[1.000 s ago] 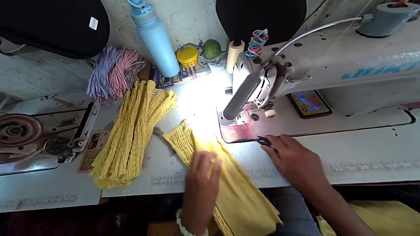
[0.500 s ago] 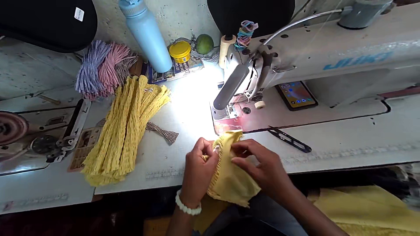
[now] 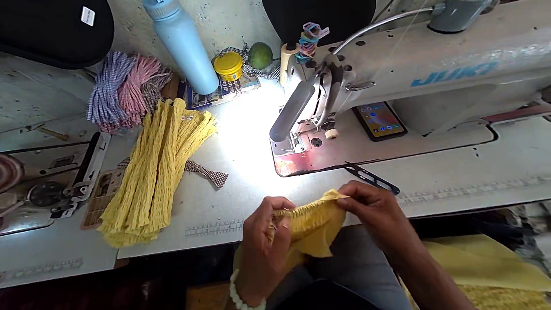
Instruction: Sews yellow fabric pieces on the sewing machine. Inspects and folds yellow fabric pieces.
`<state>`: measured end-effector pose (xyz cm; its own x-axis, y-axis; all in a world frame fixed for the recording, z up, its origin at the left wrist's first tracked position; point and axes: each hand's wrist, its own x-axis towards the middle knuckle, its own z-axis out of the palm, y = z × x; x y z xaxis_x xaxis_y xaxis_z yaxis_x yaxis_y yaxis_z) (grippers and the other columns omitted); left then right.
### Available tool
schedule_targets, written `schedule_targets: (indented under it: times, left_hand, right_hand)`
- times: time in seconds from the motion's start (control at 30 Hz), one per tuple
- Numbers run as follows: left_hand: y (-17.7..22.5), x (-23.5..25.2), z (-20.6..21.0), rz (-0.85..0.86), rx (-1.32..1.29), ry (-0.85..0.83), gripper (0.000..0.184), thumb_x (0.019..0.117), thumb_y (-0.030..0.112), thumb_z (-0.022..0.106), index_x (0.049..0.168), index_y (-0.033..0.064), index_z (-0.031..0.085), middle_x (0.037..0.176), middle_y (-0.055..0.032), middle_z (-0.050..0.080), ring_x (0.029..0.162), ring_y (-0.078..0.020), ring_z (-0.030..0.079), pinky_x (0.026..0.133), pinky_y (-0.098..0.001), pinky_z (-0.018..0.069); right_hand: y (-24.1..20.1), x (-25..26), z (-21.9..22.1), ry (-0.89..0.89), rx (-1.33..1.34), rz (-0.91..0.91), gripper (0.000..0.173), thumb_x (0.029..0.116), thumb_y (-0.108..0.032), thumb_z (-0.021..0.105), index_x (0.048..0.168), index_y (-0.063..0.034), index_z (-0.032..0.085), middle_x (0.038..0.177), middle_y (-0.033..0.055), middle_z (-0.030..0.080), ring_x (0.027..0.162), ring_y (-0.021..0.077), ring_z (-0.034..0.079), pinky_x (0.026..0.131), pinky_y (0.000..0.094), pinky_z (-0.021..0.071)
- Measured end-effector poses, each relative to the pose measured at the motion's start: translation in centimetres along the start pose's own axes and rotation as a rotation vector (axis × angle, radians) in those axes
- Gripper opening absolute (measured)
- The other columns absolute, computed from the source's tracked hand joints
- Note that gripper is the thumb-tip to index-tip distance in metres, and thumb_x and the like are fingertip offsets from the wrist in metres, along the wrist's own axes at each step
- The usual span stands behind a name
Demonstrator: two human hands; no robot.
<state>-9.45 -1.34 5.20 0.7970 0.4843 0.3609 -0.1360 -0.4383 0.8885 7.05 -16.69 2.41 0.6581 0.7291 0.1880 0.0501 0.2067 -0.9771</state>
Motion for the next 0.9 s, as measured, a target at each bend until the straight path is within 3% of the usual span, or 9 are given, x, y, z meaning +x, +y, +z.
schedule_targets:
  times: [0.07, 0.13, 0.2, 0.33, 0.43, 0.53, 0.67, 0.77, 0.9]
  left_hand:
    - [0.1, -0.3, -0.1, -0.014, 0.079, -0.036, 0.039, 0.0971, 0.038, 0.067, 0.11, 0.0016, 0.071, 0.096, -0.0031, 0.07, 0.086, 0.0008, 0.064, 0.076, -0.0147, 0.0542]
    - [0.0, -0.6, 0.5, 0.0, 0.165, -0.02, 0.032, 0.0895, 0.033, 0.077, 0.102, 0.0037, 0.076, 0.082, -0.0012, 0.067, 0.073, 0.0014, 0.057, 0.066, -0.0118, 0.0473]
    - [-0.1, -0.6, 0.9, 0.033, 0.227, 0.019, 0.02, 0.0878, 0.023, 0.078, 0.095, 0.0047, 0.078, 0.076, -0.0002, 0.065, 0.069, 0.0019, 0.055, 0.064, -0.0102, 0.0454]
    - [0.4, -0.7, 1.2, 0.108, 0.382, 0.048, 0.016, 0.0883, 0.023, 0.077, 0.096, 0.0097, 0.081, 0.071, 0.001, 0.055, 0.065, -0.0001, 0.051, 0.06, -0.0111, 0.0418]
    - [0.7, -1.1, 1.5, 0.155, 0.435, 0.061, 0.018, 0.0917, 0.028, 0.075, 0.1, 0.0129, 0.081, 0.078, -0.0011, 0.059, 0.071, -0.0018, 0.055, 0.064, -0.0124, 0.0445]
    - [0.5, -1.5, 1.6, 0.194, 0.391, 0.1, 0.017, 0.0927, 0.025, 0.075, 0.103, 0.0123, 0.081, 0.081, -0.0013, 0.061, 0.075, -0.0008, 0.056, 0.066, -0.0111, 0.0455]
    - [0.6, -1.6, 1.8, 0.18, 0.342, 0.093, 0.015, 0.0923, 0.021, 0.076, 0.102, 0.0113, 0.081, 0.082, -0.0011, 0.061, 0.076, 0.0009, 0.057, 0.067, -0.0091, 0.0462]
    - [0.5, -1.8, 1.8, 0.169, 0.322, 0.088, 0.015, 0.0913, 0.018, 0.076, 0.103, 0.0109, 0.08, 0.084, -0.0015, 0.06, 0.077, 0.0012, 0.056, 0.069, -0.0081, 0.046]
    - [0.5, -2.2, 1.9, 0.183, 0.311, 0.091, 0.012, 0.0934, 0.02, 0.074, 0.102, 0.0118, 0.077, 0.091, -0.0015, 0.063, 0.086, -0.0003, 0.06, 0.076, -0.0106, 0.0497]
  right_hand:
    - [0.2, -0.4, -0.4, -0.039, 0.087, 0.066, 0.007, 0.0951, -0.027, 0.071, 0.092, -0.0224, 0.074, 0.082, -0.0146, 0.07, 0.076, -0.0054, 0.064, 0.07, 0.0132, 0.0547]
    - [0.2, -1.0, 0.3, -0.129, 0.137, 0.119, 0.012, 0.0992, -0.032, 0.066, 0.095, -0.0218, 0.072, 0.085, -0.0143, 0.069, 0.079, -0.0057, 0.064, 0.073, 0.0132, 0.0538]
    - [-0.1, -1.3, 1.2, -0.166, 0.156, 0.145, 0.011, 0.0994, -0.028, 0.065, 0.103, -0.0179, 0.066, 0.087, -0.0123, 0.068, 0.08, -0.0038, 0.065, 0.073, 0.0148, 0.0545]
    - [-0.7, -1.3, 1.6, -0.178, 0.059, 0.041, 0.041, 0.0967, -0.025, 0.069, 0.132, -0.0092, 0.056, 0.088, -0.0105, 0.068, 0.078, -0.0043, 0.064, 0.072, 0.0137, 0.0551]
    - [-0.5, -1.3, 0.8, -0.13, -0.114, -0.085, 0.02, 0.1022, -0.018, 0.061, 0.112, -0.0054, 0.072, 0.094, -0.0053, 0.074, 0.083, -0.0039, 0.067, 0.076, 0.0133, 0.0572]
    - [-0.9, -1.2, -0.2, -0.058, -0.106, 0.018, 0.015, 0.1026, -0.017, 0.059, 0.102, -0.0097, 0.072, 0.085, -0.01, 0.071, 0.075, -0.0047, 0.066, 0.069, 0.0123, 0.0555]
    - [-1.4, -1.5, 0.0, -0.129, 0.038, 0.138, 0.02, 0.1057, -0.023, 0.054, 0.119, -0.0129, 0.066, 0.083, -0.0106, 0.07, 0.073, -0.0031, 0.066, 0.067, 0.0141, 0.0558]
    - [-1.0, -1.4, -0.1, -0.281, 0.048, -0.004, 0.038, 0.1063, -0.035, 0.052, 0.135, -0.0127, 0.063, 0.097, -0.0087, 0.069, 0.085, -0.0044, 0.064, 0.075, 0.0135, 0.0539]
    - [-0.3, -1.5, -0.5, -0.32, -0.086, -0.159, 0.025, 0.1019, -0.024, 0.064, 0.119, -0.0092, 0.074, 0.094, 0.0007, 0.068, 0.084, -0.0005, 0.062, 0.073, 0.0125, 0.0525]
